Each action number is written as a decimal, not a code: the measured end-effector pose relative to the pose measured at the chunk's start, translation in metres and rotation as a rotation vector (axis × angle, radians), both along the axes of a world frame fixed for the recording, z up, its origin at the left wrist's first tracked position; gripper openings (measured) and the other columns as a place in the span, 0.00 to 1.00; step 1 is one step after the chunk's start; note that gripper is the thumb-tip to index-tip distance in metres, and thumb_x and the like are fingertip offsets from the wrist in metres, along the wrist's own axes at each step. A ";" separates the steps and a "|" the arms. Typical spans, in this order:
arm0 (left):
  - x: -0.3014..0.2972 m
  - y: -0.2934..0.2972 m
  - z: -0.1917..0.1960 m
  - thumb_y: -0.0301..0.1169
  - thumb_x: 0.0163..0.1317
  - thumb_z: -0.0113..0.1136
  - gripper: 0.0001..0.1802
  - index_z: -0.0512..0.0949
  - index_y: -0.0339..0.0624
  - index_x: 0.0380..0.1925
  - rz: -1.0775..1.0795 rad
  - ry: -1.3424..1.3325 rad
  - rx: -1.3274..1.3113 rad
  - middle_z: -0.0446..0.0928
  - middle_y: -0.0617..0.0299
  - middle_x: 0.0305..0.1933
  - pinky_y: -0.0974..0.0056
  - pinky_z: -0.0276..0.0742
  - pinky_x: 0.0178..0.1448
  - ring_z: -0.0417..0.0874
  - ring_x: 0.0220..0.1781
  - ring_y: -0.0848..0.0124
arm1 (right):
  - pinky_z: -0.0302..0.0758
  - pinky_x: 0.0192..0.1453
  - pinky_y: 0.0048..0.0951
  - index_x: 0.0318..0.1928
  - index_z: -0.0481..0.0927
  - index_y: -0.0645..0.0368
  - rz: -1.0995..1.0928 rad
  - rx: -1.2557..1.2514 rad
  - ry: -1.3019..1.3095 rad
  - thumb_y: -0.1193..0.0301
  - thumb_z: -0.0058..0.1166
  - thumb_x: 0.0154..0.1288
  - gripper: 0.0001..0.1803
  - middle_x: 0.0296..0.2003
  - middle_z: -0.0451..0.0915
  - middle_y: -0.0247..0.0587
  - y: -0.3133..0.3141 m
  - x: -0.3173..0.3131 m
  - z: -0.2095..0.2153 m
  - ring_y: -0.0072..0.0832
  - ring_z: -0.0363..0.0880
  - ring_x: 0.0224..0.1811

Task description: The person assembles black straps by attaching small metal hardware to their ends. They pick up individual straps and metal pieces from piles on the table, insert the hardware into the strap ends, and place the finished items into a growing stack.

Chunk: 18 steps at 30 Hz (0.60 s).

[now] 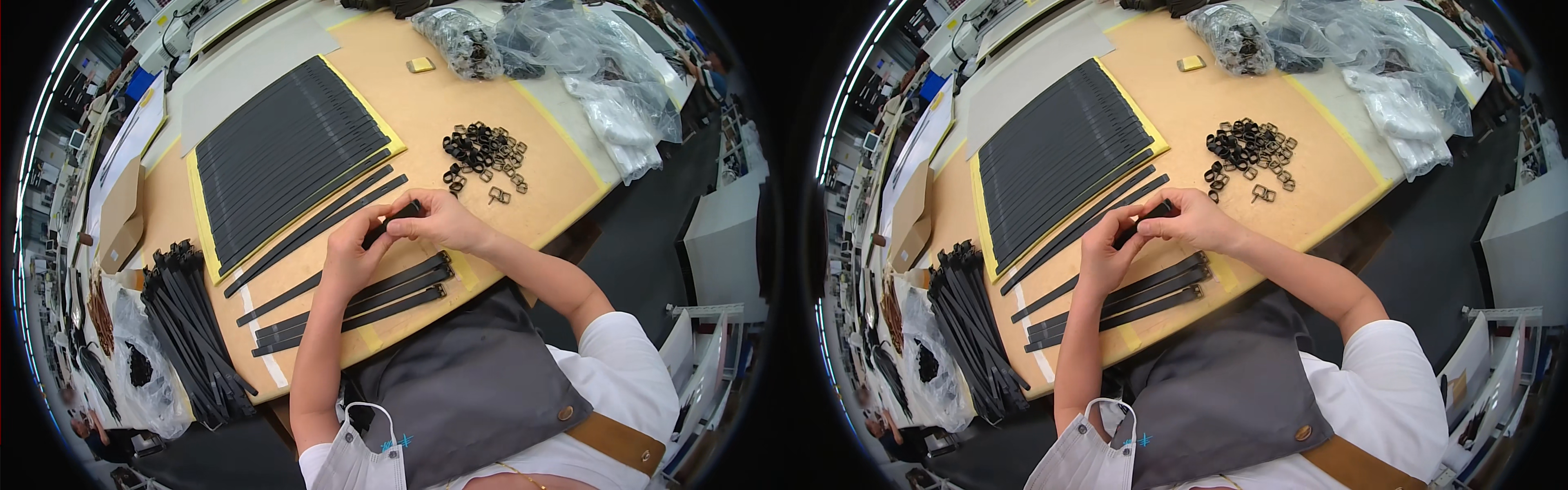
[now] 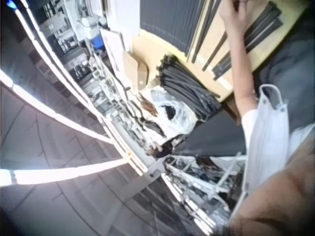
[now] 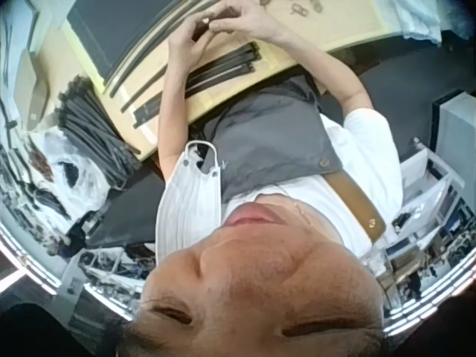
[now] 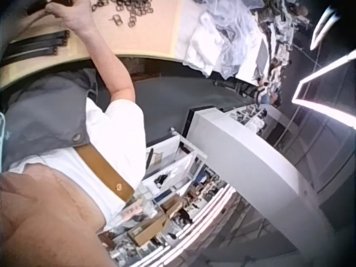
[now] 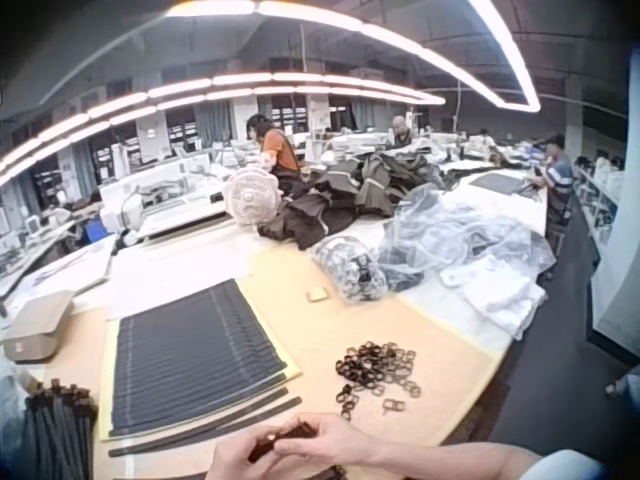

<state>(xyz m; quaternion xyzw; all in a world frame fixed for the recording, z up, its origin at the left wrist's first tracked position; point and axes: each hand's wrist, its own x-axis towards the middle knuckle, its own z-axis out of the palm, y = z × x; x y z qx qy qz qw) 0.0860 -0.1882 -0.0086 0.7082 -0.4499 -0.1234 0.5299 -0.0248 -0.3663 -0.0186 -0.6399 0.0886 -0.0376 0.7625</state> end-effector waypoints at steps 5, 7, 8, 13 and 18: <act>0.002 0.009 0.000 0.27 0.63 0.75 0.17 0.84 0.37 0.51 -0.021 -0.109 0.051 0.87 0.56 0.42 0.65 0.84 0.45 0.87 0.40 0.67 | 0.77 0.40 0.23 0.47 0.86 0.59 -0.193 -0.403 0.004 0.63 0.70 0.68 0.14 0.32 0.84 0.30 -0.038 -0.008 0.019 0.15 0.78 0.34; 0.003 0.009 -0.001 0.28 0.63 0.75 0.16 0.85 0.37 0.49 0.013 -0.117 0.035 0.87 0.57 0.41 0.66 0.83 0.44 0.86 0.39 0.68 | 0.77 0.41 0.24 0.47 0.86 0.59 -0.267 -0.596 0.083 0.63 0.71 0.67 0.15 0.32 0.83 0.32 -0.067 -0.021 0.030 0.18 0.79 0.33; 0.003 0.009 -0.001 0.29 0.63 0.75 0.16 0.85 0.36 0.49 0.012 -0.115 0.036 0.87 0.57 0.40 0.67 0.82 0.43 0.86 0.38 0.69 | 0.77 0.41 0.24 0.46 0.86 0.58 -0.303 -0.693 0.123 0.63 0.71 0.66 0.15 0.32 0.82 0.33 -0.074 -0.025 0.032 0.19 0.79 0.33; 0.001 0.005 0.000 0.29 0.63 0.74 0.14 0.85 0.36 0.47 -0.026 -0.059 0.108 0.86 0.59 0.36 0.71 0.77 0.35 0.81 0.31 0.76 | 0.77 0.41 0.27 0.44 0.86 0.60 -0.052 -0.892 0.027 0.72 0.68 0.67 0.08 0.37 0.78 0.37 -0.060 -0.042 0.011 0.24 0.79 0.34; -0.004 0.008 -0.006 0.28 0.62 0.73 0.13 0.84 0.35 0.44 0.005 -0.048 0.085 0.85 0.61 0.33 0.72 0.76 0.36 0.80 0.31 0.79 | 0.80 0.46 0.31 0.42 0.86 0.61 -0.155 -0.977 -0.060 0.75 0.66 0.65 0.06 0.38 0.80 0.40 -0.086 -0.026 0.006 0.32 0.82 0.39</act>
